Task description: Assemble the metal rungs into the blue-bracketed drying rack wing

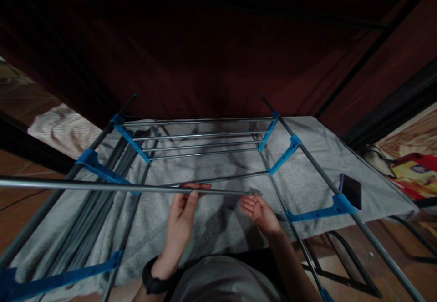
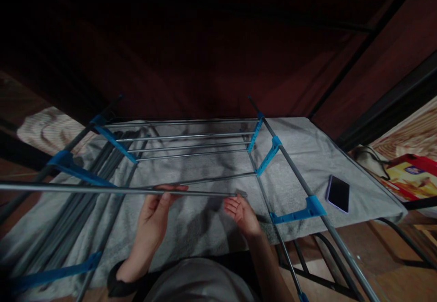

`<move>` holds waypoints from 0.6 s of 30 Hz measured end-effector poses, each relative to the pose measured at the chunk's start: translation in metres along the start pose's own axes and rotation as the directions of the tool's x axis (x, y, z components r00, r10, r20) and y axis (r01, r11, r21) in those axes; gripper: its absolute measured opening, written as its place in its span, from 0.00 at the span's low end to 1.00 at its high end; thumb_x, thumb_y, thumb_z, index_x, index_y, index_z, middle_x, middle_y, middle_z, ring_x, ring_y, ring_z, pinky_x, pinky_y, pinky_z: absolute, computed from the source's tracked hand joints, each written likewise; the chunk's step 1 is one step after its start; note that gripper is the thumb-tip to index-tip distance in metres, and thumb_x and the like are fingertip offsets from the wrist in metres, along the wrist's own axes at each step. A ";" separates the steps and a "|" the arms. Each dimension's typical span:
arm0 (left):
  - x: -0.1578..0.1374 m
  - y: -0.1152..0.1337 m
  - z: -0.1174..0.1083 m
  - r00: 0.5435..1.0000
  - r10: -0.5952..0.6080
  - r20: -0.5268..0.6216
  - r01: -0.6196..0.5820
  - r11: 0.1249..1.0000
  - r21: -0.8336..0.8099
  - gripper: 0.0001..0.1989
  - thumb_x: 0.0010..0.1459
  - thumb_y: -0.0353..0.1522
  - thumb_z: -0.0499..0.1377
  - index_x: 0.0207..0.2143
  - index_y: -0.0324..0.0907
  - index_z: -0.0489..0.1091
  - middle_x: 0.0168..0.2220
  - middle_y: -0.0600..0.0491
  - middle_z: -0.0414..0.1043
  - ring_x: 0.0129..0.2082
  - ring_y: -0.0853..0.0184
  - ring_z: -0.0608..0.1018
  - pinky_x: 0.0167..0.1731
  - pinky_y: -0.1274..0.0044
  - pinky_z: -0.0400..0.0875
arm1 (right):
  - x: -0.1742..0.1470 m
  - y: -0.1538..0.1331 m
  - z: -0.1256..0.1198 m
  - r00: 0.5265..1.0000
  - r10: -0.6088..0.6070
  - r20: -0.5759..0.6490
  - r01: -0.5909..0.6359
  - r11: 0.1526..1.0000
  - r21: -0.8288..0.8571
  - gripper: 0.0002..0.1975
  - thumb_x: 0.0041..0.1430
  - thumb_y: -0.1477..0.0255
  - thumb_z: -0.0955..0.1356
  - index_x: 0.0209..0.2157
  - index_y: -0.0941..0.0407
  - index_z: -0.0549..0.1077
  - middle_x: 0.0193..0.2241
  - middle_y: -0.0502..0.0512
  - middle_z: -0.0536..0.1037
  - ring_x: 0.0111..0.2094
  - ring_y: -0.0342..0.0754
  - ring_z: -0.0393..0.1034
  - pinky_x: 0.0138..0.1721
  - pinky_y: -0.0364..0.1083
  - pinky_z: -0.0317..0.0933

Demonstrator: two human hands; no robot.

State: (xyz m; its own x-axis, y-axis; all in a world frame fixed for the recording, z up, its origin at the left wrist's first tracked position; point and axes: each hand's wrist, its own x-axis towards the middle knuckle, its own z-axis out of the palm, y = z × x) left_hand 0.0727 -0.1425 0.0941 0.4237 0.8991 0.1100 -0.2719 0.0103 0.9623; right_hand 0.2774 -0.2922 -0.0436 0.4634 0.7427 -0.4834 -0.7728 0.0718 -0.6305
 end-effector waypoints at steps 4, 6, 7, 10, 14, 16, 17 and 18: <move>0.005 0.024 0.005 0.981 0.194 0.007 -0.194 0.977 0.093 0.11 0.67 0.41 0.63 0.46 0.45 0.74 0.40 0.51 0.81 0.43 0.63 0.83 0.51 0.69 0.75 | -0.007 0.005 0.008 0.998 0.017 0.053 -0.014 0.999 -0.043 0.13 0.59 0.59 0.74 0.38 0.55 0.79 0.39 0.60 0.85 0.39 0.52 0.80 0.47 0.55 0.71; 0.007 0.035 0.005 0.952 0.307 0.009 -0.305 0.941 0.150 0.11 0.68 0.39 0.61 0.48 0.45 0.74 0.38 0.52 0.80 0.41 0.64 0.82 0.47 0.72 0.75 | -0.009 0.007 0.011 0.998 0.004 0.059 -0.002 0.999 -0.044 0.11 0.58 0.62 0.74 0.36 0.55 0.78 0.37 0.59 0.85 0.39 0.52 0.80 0.48 0.55 0.70; 0.008 0.040 0.005 0.934 0.357 0.008 -0.353 0.919 0.173 0.11 0.69 0.39 0.60 0.49 0.45 0.74 0.36 0.52 0.79 0.39 0.65 0.82 0.45 0.73 0.75 | -0.010 0.007 0.012 0.998 -0.003 0.061 0.005 0.999 -0.039 0.11 0.57 0.62 0.75 0.35 0.55 0.78 0.36 0.58 0.84 0.38 0.52 0.79 0.48 0.54 0.70; 0.014 0.054 0.001 0.887 0.461 -0.001 -0.452 0.869 0.203 0.12 0.70 0.38 0.58 0.52 0.44 0.73 0.32 0.54 0.77 0.34 0.66 0.80 0.39 0.74 0.75 | -0.012 0.006 0.014 0.997 -0.021 0.071 0.022 1.000 -0.021 0.12 0.55 0.62 0.76 0.34 0.55 0.78 0.34 0.56 0.83 0.36 0.50 0.79 0.44 0.51 0.70; 0.020 0.072 -0.002 0.863 0.504 0.017 -0.482 0.815 0.323 0.14 0.69 0.38 0.57 0.52 0.43 0.75 0.26 0.58 0.72 0.26 0.69 0.74 0.31 0.77 0.72 | -0.012 0.002 0.020 0.997 -0.058 0.060 0.057 0.998 0.003 0.13 0.51 0.63 0.78 0.35 0.55 0.79 0.34 0.56 0.83 0.36 0.49 0.78 0.42 0.48 0.70; 0.022 0.076 -0.002 0.857 0.512 0.064 -0.488 0.765 0.421 0.14 0.68 0.38 0.58 0.50 0.43 0.77 0.24 0.58 0.71 0.25 0.69 0.74 0.30 0.77 0.72 | -0.013 0.000 0.022 0.997 -0.070 0.040 0.070 0.998 0.009 0.13 0.51 0.64 0.79 0.35 0.55 0.79 0.34 0.56 0.83 0.37 0.49 0.78 0.42 0.48 0.70; 0.023 0.076 -0.002 0.854 0.511 0.097 -0.494 0.738 0.461 0.13 0.68 0.37 0.59 0.49 0.43 0.78 0.25 0.57 0.73 0.26 0.68 0.76 0.31 0.77 0.73 | -0.013 0.000 0.023 0.997 -0.076 0.031 0.075 0.997 0.008 0.12 0.51 0.64 0.79 0.35 0.54 0.79 0.35 0.55 0.83 0.37 0.49 0.78 0.42 0.48 0.70; 0.024 0.074 -0.002 0.852 0.506 0.138 -0.502 0.711 0.492 0.12 0.68 0.37 0.59 0.49 0.44 0.79 0.27 0.56 0.76 0.28 0.67 0.78 0.33 0.77 0.74 | -0.013 0.000 0.024 0.996 -0.082 0.022 0.082 0.997 0.006 0.12 0.51 0.64 0.79 0.35 0.54 0.79 0.35 0.55 0.83 0.37 0.49 0.78 0.42 0.48 0.70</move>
State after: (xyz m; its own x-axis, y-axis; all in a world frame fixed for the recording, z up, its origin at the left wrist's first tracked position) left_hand 0.0613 -0.1199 0.1673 0.3422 0.7107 0.6147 0.0188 -0.6592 0.7517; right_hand 0.2612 -0.2862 -0.0227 0.5155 0.7489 -0.4165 -0.7351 0.1366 -0.6641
